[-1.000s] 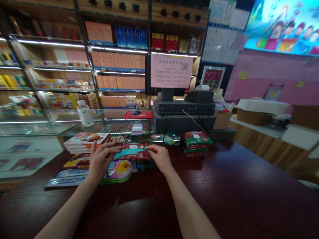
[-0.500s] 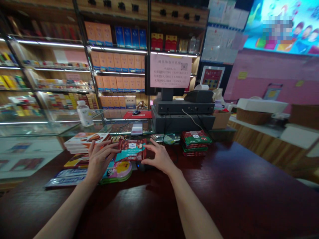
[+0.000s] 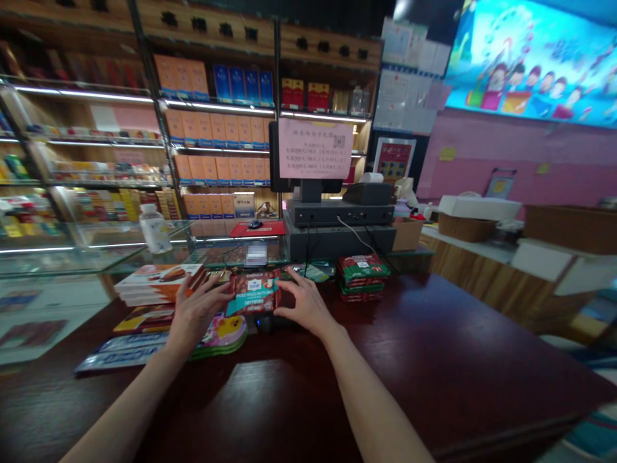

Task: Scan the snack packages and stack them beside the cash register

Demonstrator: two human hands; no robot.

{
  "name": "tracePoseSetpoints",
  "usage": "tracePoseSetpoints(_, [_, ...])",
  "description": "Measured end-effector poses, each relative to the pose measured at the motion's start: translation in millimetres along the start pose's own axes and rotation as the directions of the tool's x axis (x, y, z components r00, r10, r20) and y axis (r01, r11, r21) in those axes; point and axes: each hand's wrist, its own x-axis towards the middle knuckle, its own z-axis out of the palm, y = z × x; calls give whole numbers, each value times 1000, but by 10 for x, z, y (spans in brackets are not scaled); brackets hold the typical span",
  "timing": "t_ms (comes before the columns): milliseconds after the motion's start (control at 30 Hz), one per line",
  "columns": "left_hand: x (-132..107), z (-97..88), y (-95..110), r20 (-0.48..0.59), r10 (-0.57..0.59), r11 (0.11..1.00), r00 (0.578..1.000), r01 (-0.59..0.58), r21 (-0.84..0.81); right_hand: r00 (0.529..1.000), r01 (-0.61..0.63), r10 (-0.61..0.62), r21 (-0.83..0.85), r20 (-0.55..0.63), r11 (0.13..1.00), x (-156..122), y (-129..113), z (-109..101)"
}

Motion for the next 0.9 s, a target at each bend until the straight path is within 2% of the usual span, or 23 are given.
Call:
tracePoseSetpoints(167, [145,88,174,8,73,997,997,-73,-6,999,0,-3,-71,-47,997,-130,71,-235])
tracePoseSetpoints(333, [442,250,457,-18,147,988,989,-148,-39,995,-32,17,-152,-96,988,-271,237,-550])
tracePoseSetpoints(733, [1198,915,1266,9,217,965,976,-213,-156,970,-179,135,-216,-201,960,-546,953,-1268])
tracePoseSetpoints(900, [1440,1192,1528,-1,215,959,977,-211,-191,959,-227,180,-213,-220,950,-610,1214,-1512])
